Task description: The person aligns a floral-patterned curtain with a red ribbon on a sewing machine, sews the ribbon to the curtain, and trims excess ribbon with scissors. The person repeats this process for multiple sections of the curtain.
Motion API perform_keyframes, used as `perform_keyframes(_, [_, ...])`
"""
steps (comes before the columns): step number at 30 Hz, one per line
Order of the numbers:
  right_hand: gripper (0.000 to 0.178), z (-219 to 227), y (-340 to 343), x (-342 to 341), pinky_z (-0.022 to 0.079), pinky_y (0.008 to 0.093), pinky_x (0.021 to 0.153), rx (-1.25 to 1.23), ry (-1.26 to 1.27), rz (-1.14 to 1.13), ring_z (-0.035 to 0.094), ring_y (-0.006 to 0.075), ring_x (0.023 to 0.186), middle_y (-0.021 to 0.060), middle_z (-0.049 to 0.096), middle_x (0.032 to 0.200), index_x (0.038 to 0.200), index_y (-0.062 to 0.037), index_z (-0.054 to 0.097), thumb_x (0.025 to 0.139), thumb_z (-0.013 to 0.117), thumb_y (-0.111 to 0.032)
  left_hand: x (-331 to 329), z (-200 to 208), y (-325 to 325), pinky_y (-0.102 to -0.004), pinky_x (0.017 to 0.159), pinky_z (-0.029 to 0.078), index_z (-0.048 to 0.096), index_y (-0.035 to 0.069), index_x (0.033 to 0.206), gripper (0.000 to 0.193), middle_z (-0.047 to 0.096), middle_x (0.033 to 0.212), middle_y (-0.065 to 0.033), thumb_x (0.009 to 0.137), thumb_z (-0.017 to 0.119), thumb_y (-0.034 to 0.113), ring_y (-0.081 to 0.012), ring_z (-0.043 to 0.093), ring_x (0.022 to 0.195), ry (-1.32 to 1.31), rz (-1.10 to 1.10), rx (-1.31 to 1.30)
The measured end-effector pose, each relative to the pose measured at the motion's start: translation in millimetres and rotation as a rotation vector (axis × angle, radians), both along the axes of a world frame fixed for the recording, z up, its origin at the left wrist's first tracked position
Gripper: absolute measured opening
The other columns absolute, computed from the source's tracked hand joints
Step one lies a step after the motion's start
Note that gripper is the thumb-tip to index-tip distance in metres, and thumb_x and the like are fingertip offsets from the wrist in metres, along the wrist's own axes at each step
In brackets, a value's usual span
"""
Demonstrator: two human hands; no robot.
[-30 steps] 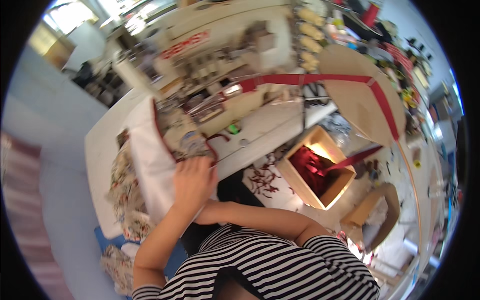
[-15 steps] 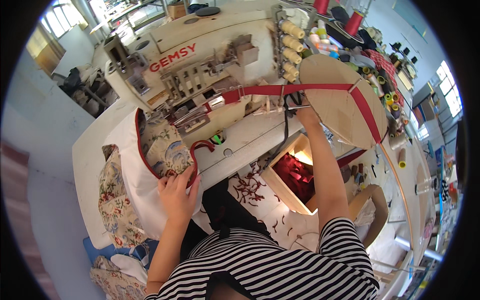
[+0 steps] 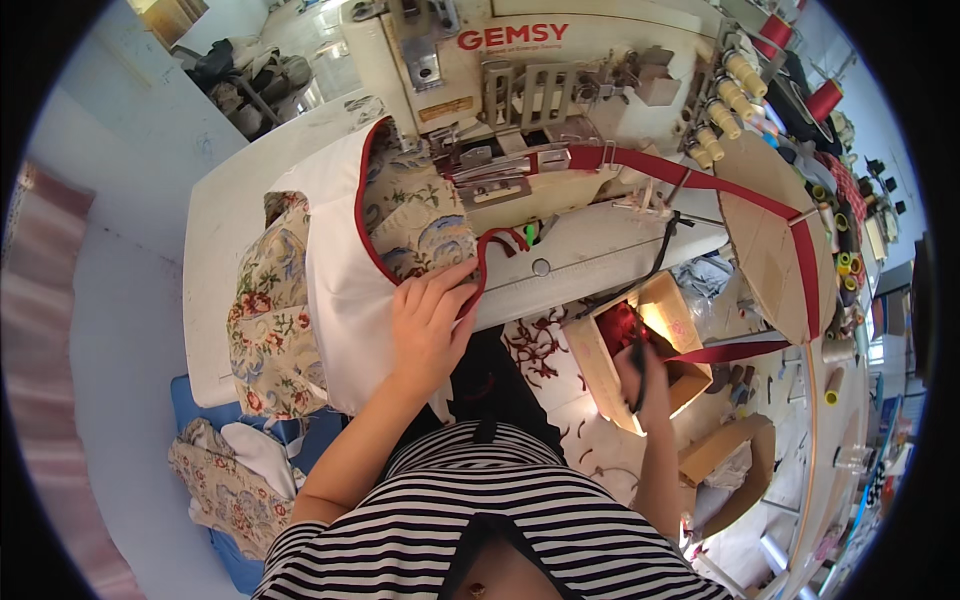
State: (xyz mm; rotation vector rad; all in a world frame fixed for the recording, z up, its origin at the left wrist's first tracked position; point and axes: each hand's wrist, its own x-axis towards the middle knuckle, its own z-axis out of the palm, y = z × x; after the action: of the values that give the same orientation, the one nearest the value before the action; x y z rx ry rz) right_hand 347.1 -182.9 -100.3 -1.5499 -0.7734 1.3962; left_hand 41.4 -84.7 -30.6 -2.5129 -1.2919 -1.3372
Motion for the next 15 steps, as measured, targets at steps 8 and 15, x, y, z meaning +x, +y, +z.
perform_keyframes(8, [0.032,36.9,30.8,-103.9,0.046,0.0367,0.060,0.234,-0.578,0.634,0.059,0.0299,0.062,0.0135,0.057,0.067,0.109,-0.0100,0.057,0.081,0.062,-0.024,-3.8,-1.3,2.6,-0.0354,0.080,0.040,0.059,0.005,0.093,0.030,0.063,0.105,-0.0051,0.065,0.068,0.000,-0.0243,0.058,0.092,-0.019,-0.009,0.018])
perform_keyframes(15, [0.031,44.8,34.9,-95.2,0.045,0.0304,0.061,0.149,-0.442,0.709,0.059,0.0193,0.063,0.0055,0.059,0.071,0.110,-0.0076,0.057,0.082,0.059,-0.020,-11.0,-4.9,5.5,-0.0349,0.079,0.040,0.059,0.006,0.094,0.028,0.063,0.108,-0.0034,0.067,0.067,0.000,-0.0238,0.058,0.094,0.016,-0.015,0.025])
